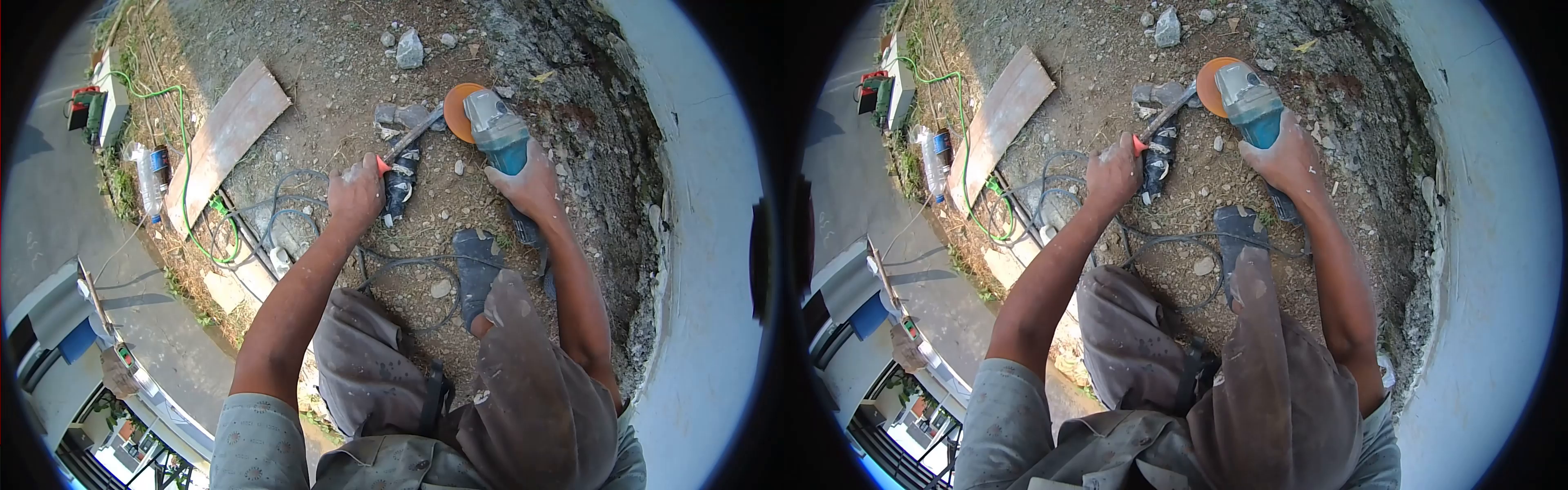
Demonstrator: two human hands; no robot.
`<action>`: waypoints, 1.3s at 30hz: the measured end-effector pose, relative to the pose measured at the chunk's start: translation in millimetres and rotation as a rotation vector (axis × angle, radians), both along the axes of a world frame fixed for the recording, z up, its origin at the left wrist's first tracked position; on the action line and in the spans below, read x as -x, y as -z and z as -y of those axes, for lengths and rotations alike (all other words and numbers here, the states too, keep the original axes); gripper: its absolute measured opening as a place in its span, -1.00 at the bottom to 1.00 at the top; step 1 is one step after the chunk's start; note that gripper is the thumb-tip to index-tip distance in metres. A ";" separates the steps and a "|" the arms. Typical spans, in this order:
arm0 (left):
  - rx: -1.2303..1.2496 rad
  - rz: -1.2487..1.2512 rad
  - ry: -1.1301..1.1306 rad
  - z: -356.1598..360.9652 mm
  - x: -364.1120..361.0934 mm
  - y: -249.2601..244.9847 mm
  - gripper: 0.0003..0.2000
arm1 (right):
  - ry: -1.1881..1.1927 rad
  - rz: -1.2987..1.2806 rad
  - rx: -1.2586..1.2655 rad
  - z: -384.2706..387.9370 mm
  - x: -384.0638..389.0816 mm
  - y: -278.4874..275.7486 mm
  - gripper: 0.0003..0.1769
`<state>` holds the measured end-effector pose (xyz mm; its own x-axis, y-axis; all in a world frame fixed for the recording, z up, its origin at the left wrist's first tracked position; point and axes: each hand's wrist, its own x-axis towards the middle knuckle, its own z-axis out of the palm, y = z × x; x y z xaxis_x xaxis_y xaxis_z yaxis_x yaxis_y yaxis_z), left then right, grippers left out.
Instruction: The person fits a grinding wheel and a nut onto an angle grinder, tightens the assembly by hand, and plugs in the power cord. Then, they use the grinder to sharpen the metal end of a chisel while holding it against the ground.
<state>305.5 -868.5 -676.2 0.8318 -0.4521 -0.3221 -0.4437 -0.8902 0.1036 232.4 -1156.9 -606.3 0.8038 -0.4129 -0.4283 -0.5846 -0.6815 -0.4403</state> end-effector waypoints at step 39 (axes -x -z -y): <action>-0.060 -0.052 -0.043 6.9 -1.2 -7.7 -0.86 | -0.049 -0.077 -0.023 -22.3 -13.5 2.8 -0.11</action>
